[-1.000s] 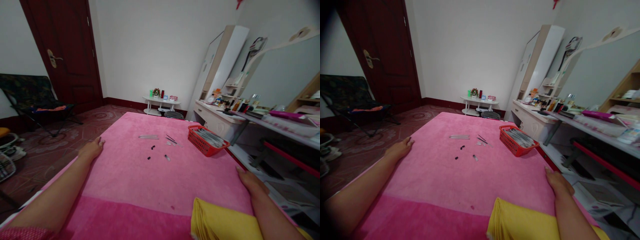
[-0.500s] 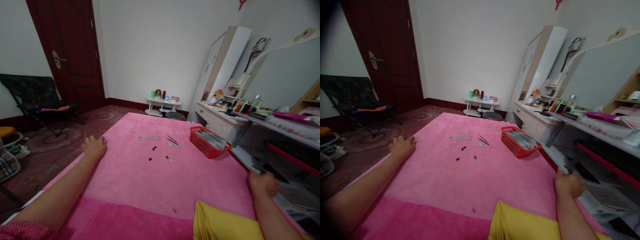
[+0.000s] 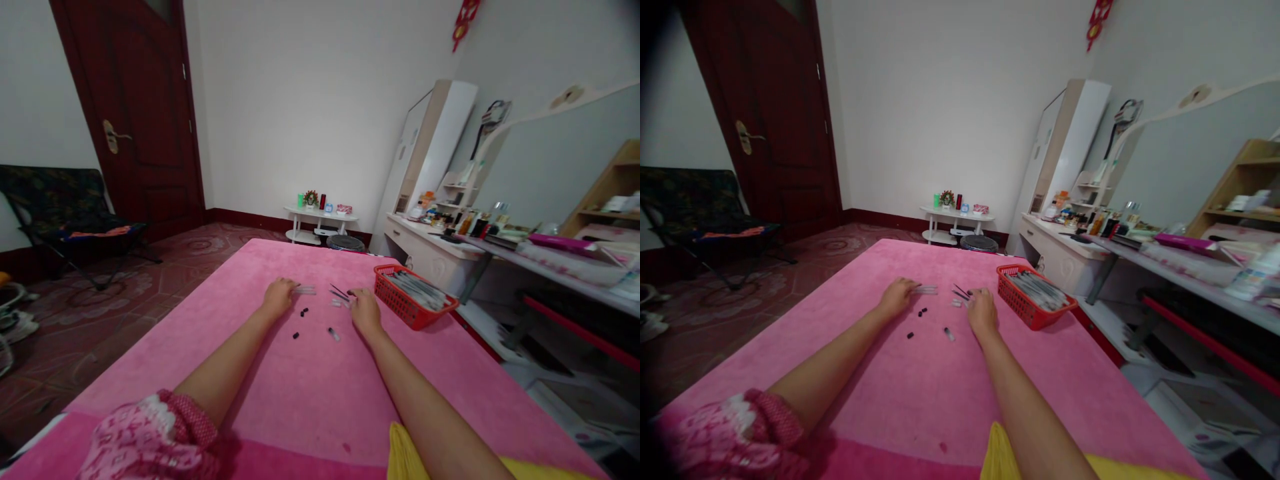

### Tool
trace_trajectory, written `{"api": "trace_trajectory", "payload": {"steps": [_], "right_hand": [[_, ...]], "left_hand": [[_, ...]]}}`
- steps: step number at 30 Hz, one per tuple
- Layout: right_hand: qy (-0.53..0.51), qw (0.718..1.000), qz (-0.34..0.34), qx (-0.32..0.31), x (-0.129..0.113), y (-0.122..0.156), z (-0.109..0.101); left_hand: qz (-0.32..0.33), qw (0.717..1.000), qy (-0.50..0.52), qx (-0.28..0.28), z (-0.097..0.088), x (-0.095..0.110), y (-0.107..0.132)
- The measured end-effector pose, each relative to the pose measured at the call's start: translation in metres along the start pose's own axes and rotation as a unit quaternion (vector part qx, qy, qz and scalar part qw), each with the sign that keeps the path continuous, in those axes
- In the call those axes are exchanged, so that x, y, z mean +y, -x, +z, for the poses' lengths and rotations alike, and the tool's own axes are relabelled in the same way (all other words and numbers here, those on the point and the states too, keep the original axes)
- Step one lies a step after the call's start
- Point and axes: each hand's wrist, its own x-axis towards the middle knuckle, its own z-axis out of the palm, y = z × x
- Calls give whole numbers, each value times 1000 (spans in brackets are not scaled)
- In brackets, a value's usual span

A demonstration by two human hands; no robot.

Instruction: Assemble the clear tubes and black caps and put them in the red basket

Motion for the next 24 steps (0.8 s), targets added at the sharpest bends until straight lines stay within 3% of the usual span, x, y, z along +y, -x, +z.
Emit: {"api": "trace_trajectory", "payload": {"steps": [4,10,20,24], "right_hand": [[26,1000,8,7,4,0,18],[49,999,8,1,2,4,23],[20,990,-133,-34,-16,10,9],[17,985,-162,-56,-23,12,6]], "left_hand": [[-17,1000,-11,6,9,-3,8],[-20,999,-19,16,11,0,14],[-30,999,-34,30,9,5,16],[0,998,-49,32,3,9,16]]}}
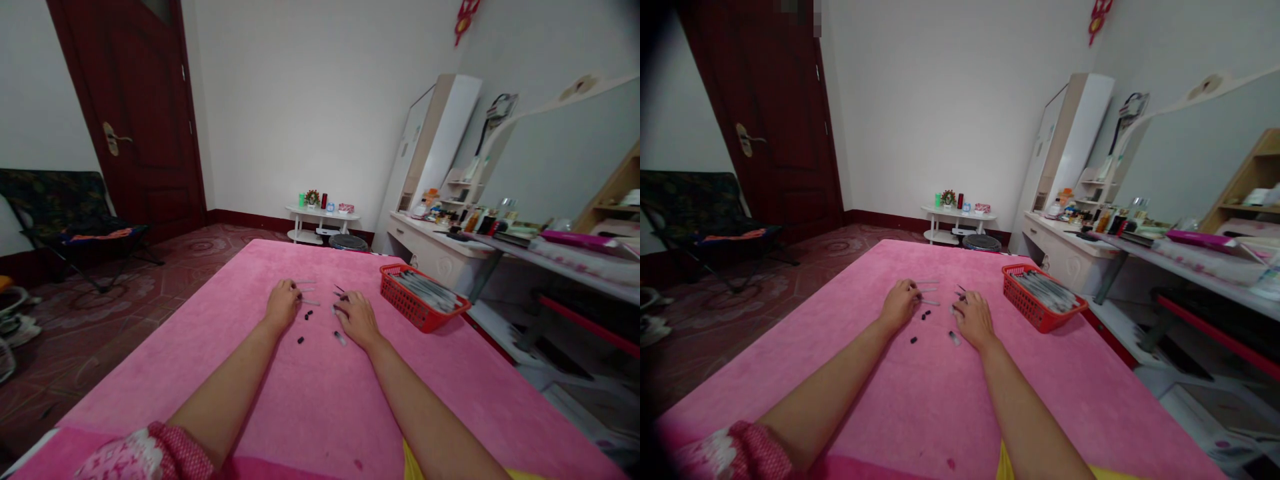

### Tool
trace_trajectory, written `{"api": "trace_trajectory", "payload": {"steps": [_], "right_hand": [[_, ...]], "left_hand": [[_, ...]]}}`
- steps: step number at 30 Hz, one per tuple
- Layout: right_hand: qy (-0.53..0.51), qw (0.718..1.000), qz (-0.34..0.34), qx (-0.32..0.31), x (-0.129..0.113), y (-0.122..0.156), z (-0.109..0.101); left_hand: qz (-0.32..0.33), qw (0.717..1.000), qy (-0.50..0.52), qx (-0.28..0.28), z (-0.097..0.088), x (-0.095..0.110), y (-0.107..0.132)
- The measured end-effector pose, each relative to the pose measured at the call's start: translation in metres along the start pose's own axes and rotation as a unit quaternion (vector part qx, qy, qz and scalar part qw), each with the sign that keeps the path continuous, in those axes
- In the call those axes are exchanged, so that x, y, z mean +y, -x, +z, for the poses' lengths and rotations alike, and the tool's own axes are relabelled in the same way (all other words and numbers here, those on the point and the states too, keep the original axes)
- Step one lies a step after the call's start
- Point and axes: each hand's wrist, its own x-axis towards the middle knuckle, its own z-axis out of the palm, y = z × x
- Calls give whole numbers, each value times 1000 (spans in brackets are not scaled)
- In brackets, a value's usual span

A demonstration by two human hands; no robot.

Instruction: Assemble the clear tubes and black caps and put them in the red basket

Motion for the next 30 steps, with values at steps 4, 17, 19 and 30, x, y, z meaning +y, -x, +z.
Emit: {"api": "trace_trajectory", "payload": {"steps": [4,17,19,30], "right_hand": [[-3,999,-13,-35,-3,-3,1],[-163,985,36,37,-22,-9,7],[-165,986,23,8,-32,-15,10],[-76,995,-11,-64,-50,-17,27]], "left_hand": [[30,999,-3,-33,-2,4,-2],[-8,995,89,44,2,0,-1],[-31,989,113,90,2,-1,-1],[-19,981,165,102,10,-6,-3]]}}
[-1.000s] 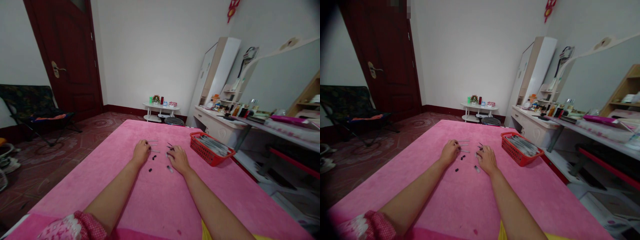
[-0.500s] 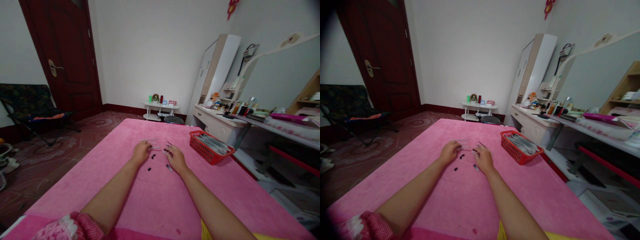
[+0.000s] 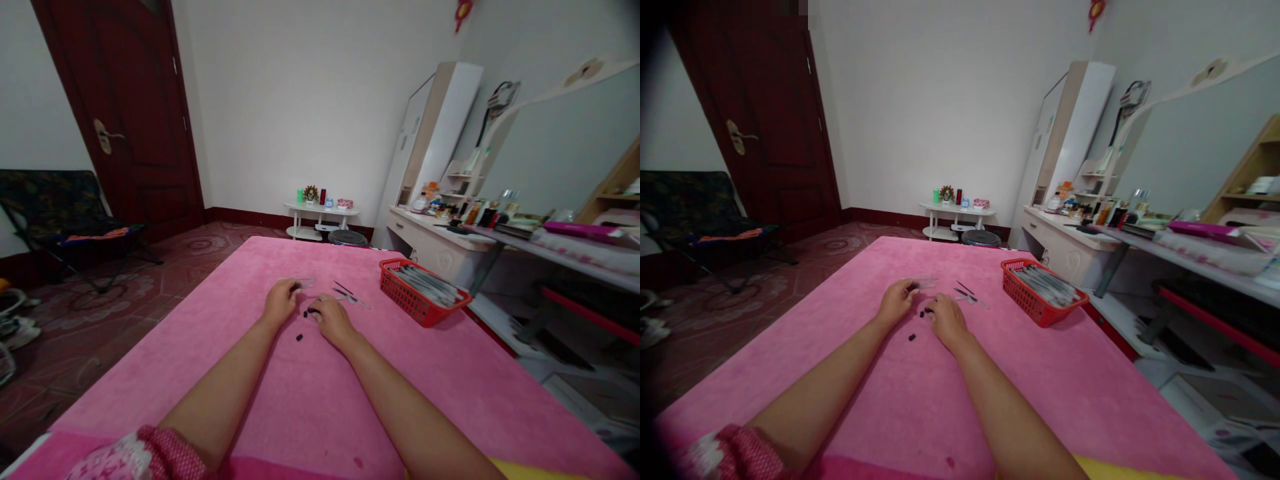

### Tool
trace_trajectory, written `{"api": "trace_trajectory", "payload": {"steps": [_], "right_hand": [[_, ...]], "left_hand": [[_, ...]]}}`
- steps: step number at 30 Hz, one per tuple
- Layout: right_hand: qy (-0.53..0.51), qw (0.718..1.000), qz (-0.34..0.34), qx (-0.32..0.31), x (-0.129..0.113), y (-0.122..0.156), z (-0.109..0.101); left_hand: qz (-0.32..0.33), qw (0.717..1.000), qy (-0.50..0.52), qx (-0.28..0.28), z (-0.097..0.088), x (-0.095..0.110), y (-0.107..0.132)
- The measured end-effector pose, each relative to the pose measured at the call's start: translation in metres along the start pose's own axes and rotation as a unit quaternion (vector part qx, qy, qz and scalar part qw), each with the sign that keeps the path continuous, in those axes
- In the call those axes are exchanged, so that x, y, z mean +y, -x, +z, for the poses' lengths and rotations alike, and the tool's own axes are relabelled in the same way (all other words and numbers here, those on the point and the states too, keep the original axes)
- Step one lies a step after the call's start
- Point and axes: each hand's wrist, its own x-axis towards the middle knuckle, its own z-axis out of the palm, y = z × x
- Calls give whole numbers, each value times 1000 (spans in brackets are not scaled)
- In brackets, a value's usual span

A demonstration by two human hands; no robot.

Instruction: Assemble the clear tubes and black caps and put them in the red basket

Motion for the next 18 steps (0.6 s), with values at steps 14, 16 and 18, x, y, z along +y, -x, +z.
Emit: {"api": "trace_trajectory", "payload": {"steps": [14,16,18], "right_hand": [[150,947,274,81,91,21,-37],[151,945,283,63,97,24,-37],[150,946,278,65,98,25,-35]], "left_hand": [[41,998,-15,-40,-3,7,1],[42,998,-15,-44,-2,5,1],[40,998,-16,-50,-1,3,1]]}}
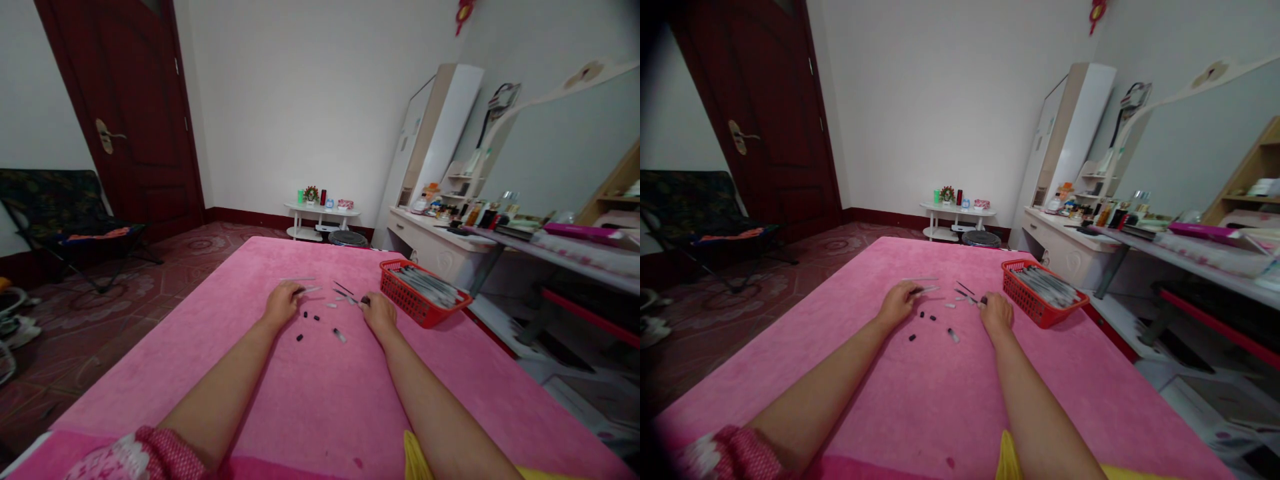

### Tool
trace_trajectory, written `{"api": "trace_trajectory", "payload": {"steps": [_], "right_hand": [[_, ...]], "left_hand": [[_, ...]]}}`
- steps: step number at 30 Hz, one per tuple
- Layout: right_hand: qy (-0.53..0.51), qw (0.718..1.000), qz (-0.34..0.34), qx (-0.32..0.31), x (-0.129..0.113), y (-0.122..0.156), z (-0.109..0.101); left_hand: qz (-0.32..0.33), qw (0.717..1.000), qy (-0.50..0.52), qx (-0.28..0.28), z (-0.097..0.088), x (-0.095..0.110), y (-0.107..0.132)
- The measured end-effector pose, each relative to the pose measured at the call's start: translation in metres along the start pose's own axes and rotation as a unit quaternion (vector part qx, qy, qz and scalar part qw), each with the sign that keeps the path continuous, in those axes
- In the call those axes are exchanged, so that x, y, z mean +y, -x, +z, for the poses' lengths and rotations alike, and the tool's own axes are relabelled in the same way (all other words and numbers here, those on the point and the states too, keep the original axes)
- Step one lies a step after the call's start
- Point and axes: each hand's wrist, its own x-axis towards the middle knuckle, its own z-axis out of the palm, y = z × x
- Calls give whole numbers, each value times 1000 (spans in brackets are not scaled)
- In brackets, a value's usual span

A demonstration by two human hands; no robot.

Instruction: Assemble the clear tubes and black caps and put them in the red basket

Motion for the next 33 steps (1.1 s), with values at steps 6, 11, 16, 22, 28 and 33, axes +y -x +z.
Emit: {"api": "trace_trajectory", "payload": {"steps": [6,11,16,22,28,33], "right_hand": [[-3,1000,-3,19,0,1,-2],[-96,993,-58,36,0,1,-5],[-218,964,-148,49,-6,2,-7],[-215,965,-152,18,-9,6,-9],[-208,966,-151,6,-10,8,-11],[-203,966,-158,2,-11,9,-16]], "left_hand": [[-4,1000,5,1,2,-5,0],[-16,1000,10,7,1,-5,0],[-42,999,-1,21,0,-5,0],[-37,999,-2,19,-3,-3,0],[-28,999,-7,15,-4,-1,0],[-10,1000,-18,6,-5,2,0]]}}
